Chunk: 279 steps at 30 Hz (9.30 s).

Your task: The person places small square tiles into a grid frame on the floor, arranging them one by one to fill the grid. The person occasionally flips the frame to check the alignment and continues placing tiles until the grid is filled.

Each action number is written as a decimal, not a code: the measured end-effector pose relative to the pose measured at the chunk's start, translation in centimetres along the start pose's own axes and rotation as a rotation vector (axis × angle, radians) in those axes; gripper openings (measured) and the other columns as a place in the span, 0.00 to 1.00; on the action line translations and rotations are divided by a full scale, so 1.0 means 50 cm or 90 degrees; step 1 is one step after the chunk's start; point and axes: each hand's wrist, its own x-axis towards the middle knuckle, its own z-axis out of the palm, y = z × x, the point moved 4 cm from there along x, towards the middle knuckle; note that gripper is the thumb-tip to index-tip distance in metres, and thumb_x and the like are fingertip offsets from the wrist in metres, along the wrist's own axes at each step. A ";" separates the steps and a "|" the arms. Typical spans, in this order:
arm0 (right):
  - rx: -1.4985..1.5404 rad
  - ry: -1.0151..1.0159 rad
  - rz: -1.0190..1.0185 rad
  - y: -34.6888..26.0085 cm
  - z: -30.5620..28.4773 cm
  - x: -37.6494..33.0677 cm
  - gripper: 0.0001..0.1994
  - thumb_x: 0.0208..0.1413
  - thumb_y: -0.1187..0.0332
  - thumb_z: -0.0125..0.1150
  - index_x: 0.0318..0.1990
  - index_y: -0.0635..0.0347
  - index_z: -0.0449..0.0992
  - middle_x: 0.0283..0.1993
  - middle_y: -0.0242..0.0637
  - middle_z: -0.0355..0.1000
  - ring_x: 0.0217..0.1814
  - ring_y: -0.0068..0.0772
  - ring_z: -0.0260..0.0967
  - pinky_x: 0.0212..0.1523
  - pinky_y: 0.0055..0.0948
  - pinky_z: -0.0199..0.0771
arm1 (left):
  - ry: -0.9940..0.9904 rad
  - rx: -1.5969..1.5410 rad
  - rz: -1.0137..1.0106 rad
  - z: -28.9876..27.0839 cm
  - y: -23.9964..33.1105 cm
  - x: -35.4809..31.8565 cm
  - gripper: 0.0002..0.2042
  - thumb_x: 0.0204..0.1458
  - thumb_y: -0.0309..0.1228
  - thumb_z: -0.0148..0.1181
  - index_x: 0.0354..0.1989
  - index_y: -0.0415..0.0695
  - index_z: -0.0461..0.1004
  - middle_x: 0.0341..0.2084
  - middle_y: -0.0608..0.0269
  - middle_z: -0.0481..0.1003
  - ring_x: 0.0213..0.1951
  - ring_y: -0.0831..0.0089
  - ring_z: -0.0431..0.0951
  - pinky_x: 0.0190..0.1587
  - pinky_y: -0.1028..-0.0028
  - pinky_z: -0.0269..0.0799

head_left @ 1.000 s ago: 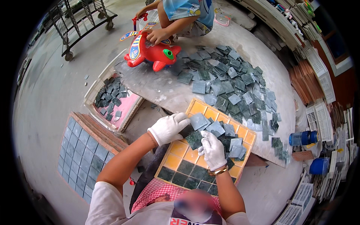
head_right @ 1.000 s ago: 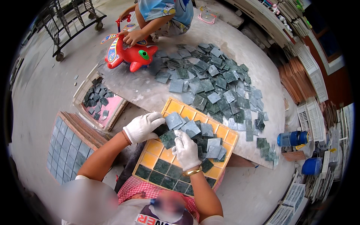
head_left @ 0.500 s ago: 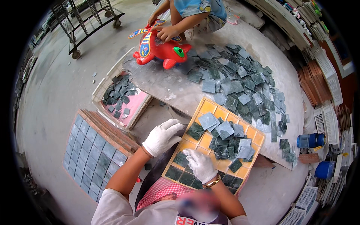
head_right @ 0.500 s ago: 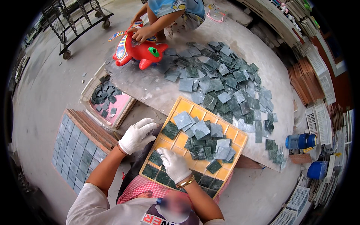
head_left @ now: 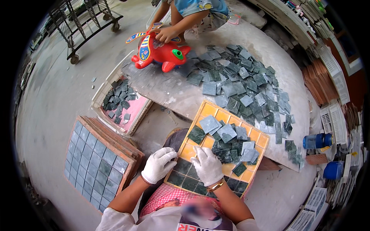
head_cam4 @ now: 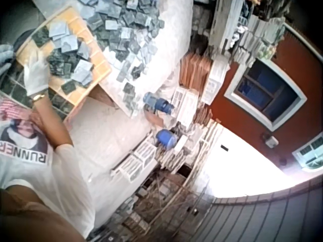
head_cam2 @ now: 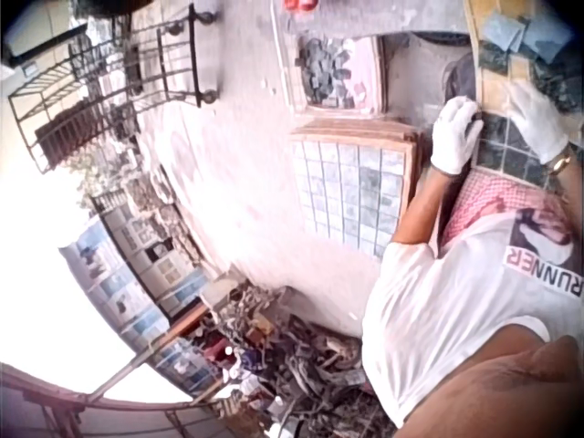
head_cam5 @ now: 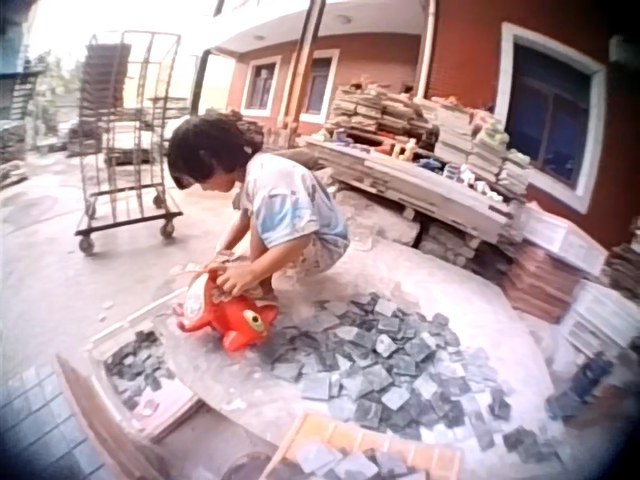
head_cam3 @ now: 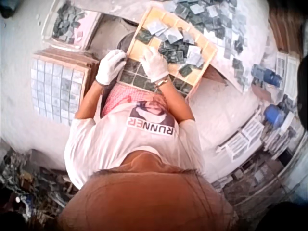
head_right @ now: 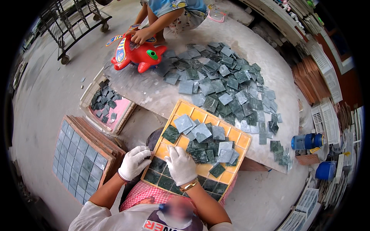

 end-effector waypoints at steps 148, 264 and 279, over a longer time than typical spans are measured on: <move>-0.109 0.344 0.046 0.303 -0.280 -0.010 0.21 0.47 0.56 0.64 0.46 0.55 0.72 0.49 0.39 0.70 0.49 0.43 0.69 0.46 0.39 0.69 | -0.011 0.216 0.310 0.170 0.174 0.290 0.29 0.40 0.34 0.67 0.55 0.44 0.67 0.51 0.54 0.68 0.52 0.54 0.69 0.53 0.60 0.66; 0.112 0.177 0.234 0.418 -0.261 -0.095 0.27 0.48 0.61 0.63 0.54 0.64 0.66 0.38 0.48 0.74 0.39 0.43 0.73 0.42 0.37 0.74 | -0.140 0.228 0.324 0.306 0.236 0.377 0.22 0.29 0.34 0.69 0.37 0.44 0.73 0.38 0.60 0.71 0.42 0.58 0.71 0.43 0.61 0.71; 0.444 0.102 0.327 0.413 -0.244 -0.203 0.12 0.54 0.72 0.56 0.46 0.62 0.75 0.38 0.35 0.72 0.29 0.25 0.69 0.31 0.23 0.71 | -0.323 0.209 0.407 0.329 0.239 0.289 0.26 0.30 0.37 0.70 0.42 0.44 0.72 0.40 0.61 0.70 0.47 0.59 0.68 0.53 0.62 0.64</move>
